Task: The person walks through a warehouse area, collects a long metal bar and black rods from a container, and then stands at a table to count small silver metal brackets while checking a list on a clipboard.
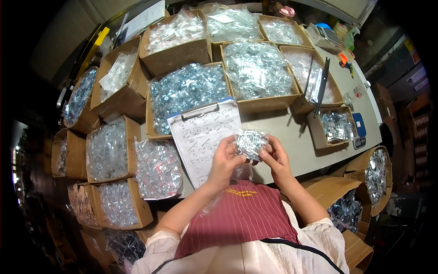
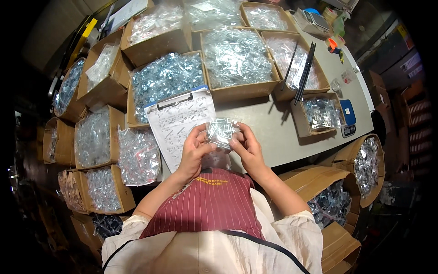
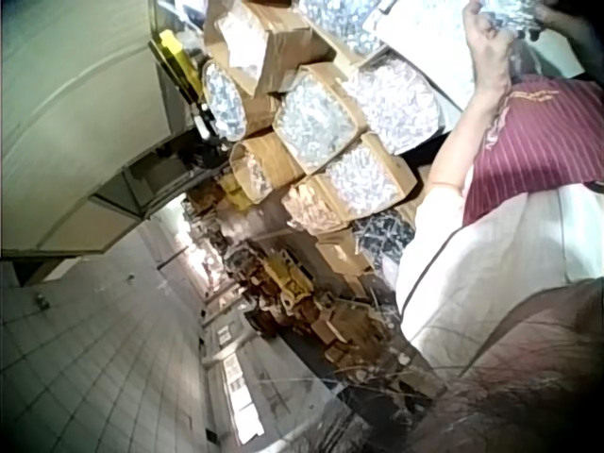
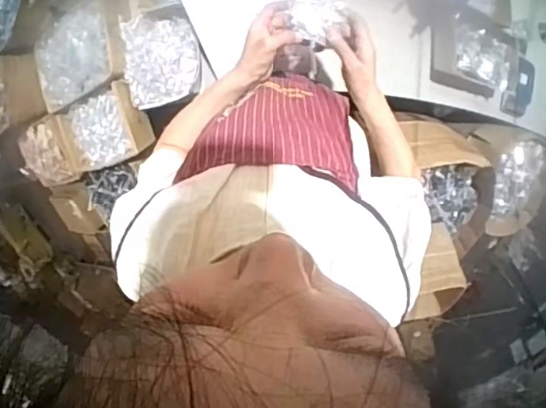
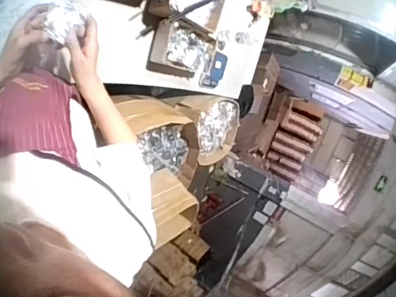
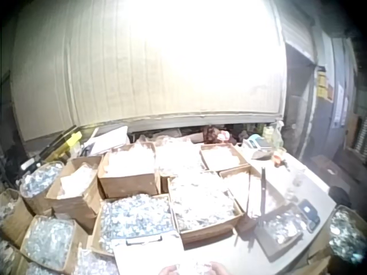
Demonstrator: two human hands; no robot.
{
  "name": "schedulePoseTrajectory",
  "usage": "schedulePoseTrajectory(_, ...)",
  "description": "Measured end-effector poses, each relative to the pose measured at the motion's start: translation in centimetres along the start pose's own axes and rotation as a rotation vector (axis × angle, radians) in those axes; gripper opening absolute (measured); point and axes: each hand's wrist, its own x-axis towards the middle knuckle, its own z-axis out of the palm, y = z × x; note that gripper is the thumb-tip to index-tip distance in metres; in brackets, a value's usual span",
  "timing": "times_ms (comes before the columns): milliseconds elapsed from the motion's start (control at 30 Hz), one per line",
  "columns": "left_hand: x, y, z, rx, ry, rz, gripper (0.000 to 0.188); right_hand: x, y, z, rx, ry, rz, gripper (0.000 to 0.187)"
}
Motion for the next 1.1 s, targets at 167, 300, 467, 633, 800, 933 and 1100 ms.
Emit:
schedulePoseTrajectory(167,-0.1,0.6,0.7,-0.059,0.032,0.008,0.059,-0.1,-0.8,0.7,0.146,-0.018,0.105,0.065)
schedulePoseTrajectory(300,-0.2,0.3,0.4,-0.046,0.020,0.019,0.058,0.0,-0.3,1.2,0.266,0.020,0.155,0.072)
schedulePoseTrajectory(467,-0.4,0.2,0.6,-0.030,0.000,0.022,0.058,-0.1,0.0,1.6,0.271,0.059,0.161,0.071)
schedulePoseTrajectory(633,-0.5,-0.2,0.7,0.016,-0.004,0.074,0.057,-0.2,-0.1,1.9,0.275,0.094,0.157,0.070)
schedulePoseTrajectory(800,-0.5,-0.7,0.6,0.032,-0.032,0.095,0.057,-0.2,0.2,1.6,0.277,0.097,0.134,0.067)
schedulePoseTrajectory(933,-0.5,-0.6,0.8,0.023,-0.039,0.086,0.056,-0.3,-0.1,1.8,0.267,0.113,0.121,0.066)
schedulePoseTrajectory(1100,-0.6,-0.9,0.9,0.021,-0.034,0.090,0.056,-0.1,-0.3,1.6,0.277,0.097,0.120,0.066)
